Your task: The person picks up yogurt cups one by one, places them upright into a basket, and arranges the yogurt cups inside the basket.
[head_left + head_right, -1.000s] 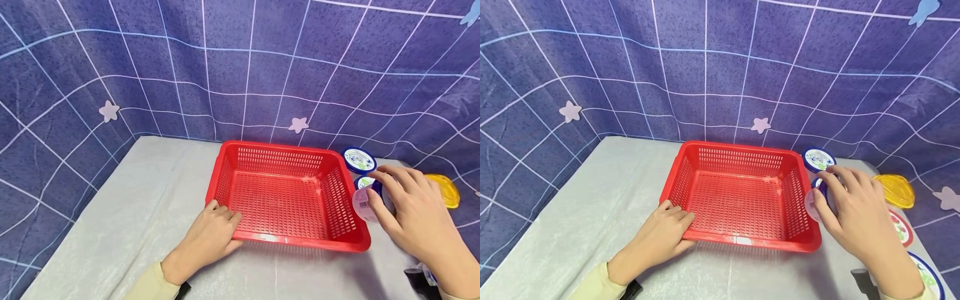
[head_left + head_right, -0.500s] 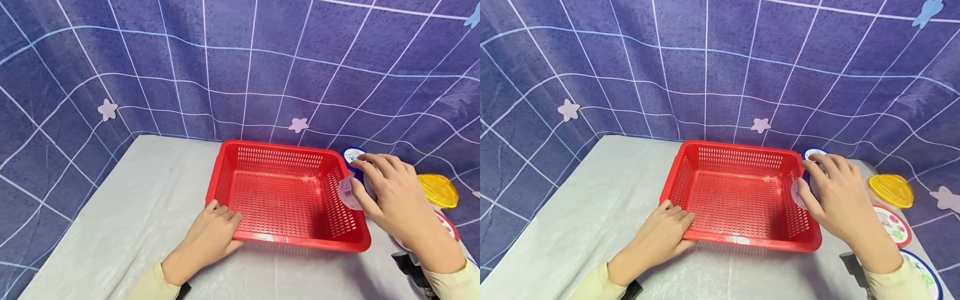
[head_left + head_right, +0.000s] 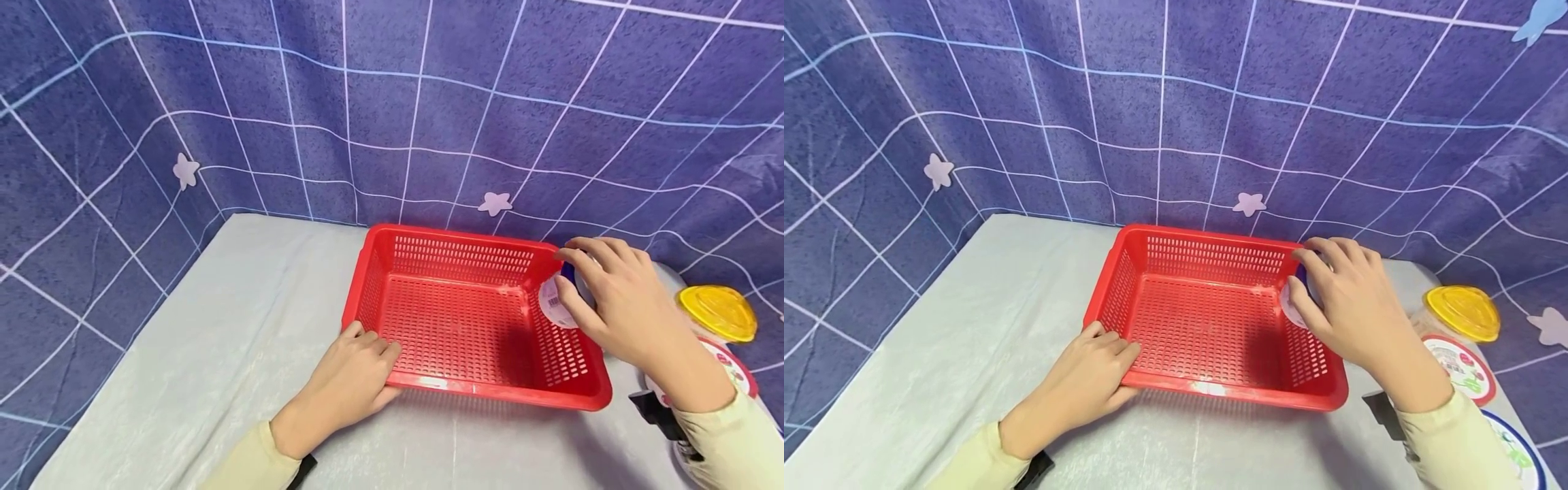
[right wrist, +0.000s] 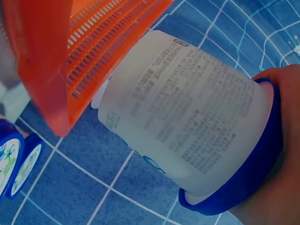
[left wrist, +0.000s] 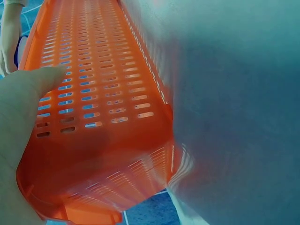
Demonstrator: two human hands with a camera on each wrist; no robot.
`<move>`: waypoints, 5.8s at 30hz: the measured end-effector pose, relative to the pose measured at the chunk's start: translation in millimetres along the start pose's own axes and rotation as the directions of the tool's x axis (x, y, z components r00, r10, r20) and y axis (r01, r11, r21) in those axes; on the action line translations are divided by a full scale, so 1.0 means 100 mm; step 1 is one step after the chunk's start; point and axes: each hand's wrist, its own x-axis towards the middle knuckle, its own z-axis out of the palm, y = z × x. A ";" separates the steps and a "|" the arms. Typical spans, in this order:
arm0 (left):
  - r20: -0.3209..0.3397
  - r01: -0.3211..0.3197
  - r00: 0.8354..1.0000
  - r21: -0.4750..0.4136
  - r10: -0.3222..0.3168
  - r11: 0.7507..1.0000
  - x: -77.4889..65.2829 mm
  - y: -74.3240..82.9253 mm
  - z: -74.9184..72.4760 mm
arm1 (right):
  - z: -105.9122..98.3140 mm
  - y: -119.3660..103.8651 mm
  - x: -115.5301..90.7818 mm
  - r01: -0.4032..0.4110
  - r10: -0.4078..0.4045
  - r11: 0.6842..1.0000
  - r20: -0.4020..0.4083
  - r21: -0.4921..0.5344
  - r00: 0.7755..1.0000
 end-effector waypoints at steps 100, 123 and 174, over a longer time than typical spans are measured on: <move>-0.016 0.031 0.999 -0.010 -0.031 0.999 -0.03 0.05 0.02 | 0.20 0.17 -0.22 0.097 -0.069 0.991 0.269 -0.091 0.961; -0.030 0.020 0.999 -0.017 -0.020 1.000 -0.02 0.05 0.04 | -0.23 0.17 -0.86 -0.129 0.146 0.982 0.122 -0.136 0.982; -0.057 0.003 0.998 -0.012 -0.003 1.000 -0.02 0.04 0.07 | -0.23 0.42 -1.91 -0.468 0.470 0.870 -0.020 -0.155 0.882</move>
